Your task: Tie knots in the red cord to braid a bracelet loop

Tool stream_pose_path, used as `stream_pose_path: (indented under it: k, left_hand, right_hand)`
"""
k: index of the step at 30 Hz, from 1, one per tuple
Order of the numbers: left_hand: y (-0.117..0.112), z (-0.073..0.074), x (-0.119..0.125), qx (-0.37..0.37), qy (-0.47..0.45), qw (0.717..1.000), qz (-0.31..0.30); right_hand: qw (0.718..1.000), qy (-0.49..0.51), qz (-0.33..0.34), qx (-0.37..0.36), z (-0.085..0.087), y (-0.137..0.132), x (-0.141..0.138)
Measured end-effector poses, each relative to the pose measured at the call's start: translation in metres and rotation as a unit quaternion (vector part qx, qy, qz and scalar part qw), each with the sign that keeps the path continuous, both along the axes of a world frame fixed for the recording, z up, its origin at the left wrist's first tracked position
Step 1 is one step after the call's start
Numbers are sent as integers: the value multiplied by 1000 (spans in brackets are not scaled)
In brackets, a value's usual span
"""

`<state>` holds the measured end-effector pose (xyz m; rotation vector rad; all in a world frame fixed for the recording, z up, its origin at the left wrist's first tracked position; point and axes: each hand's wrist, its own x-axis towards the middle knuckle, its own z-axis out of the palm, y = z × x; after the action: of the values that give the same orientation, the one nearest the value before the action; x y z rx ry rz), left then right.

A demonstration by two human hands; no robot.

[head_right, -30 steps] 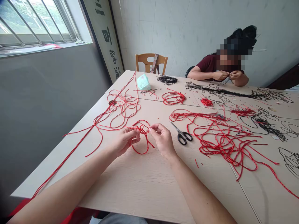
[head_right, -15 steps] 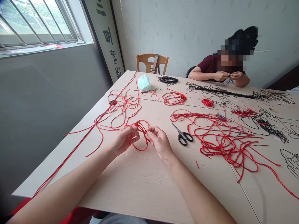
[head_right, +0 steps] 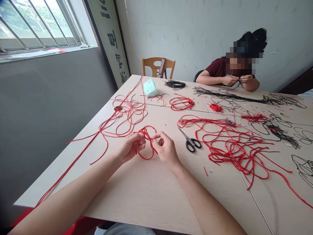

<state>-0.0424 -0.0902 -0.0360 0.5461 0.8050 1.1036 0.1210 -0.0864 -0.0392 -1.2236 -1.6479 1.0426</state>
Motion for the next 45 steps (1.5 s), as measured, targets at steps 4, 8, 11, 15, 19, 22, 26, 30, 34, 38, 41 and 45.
stream_pose_path:
  k: [4, 8, 11, 15, 19, 22, 26, 30, 34, 38, 41, 45]
  left_hand:
    - [1, 4, -1, 3, 1, 1000, -5]
    - [-2, 3, 0, 24, 17, 998, -47]
    - [-4, -1, 3, 25, 67, 993, -92]
    - [-4, -7, 3, 51, 134, 984, -106]
    - [-4, -5, 4, 83, 196, 973, -85]
    - [-7, -1, 7, 140, 232, 959, -82]
    - [-10, 1, 10, 185, 273, 940, -87]
    - [-9, -2, 8, 172, 285, 939, -91]
    - [-9, -1, 7, 143, 285, 944, -87]
    - [-9, 0, 7, 131, 295, 943, -84]
    - [-8, -5, 8, 142, 307, 936, -93]
    - [-8, -13, 10, 137, 334, 928, -89]
  right_hand:
    - [1000, -6, -6, 8, -2, 2, 1]
    - [1000, 3, -6, 11, -1, 1, 0]
    - [999, 42, 2, 2, -1, 2, -1]
    - [992, 114, 28, -49, 1, 4, 0]
    - [989, 114, 57, -71, 6, 3, 2]
    - [991, 98, 66, -63, 5, 2, 0]
    - [992, 110, 24, -61, 4, 6, 4]
    - [967, 223, -11, -121, 11, 13, 13]
    - [950, 259, 36, -169, 15, 11, 14]
    - [957, 217, 77, -178, 15, 5, 8]
    - [952, 232, 64, -190, 15, 5, 8]
    - [938, 270, 33, -217, 14, 10, 13]
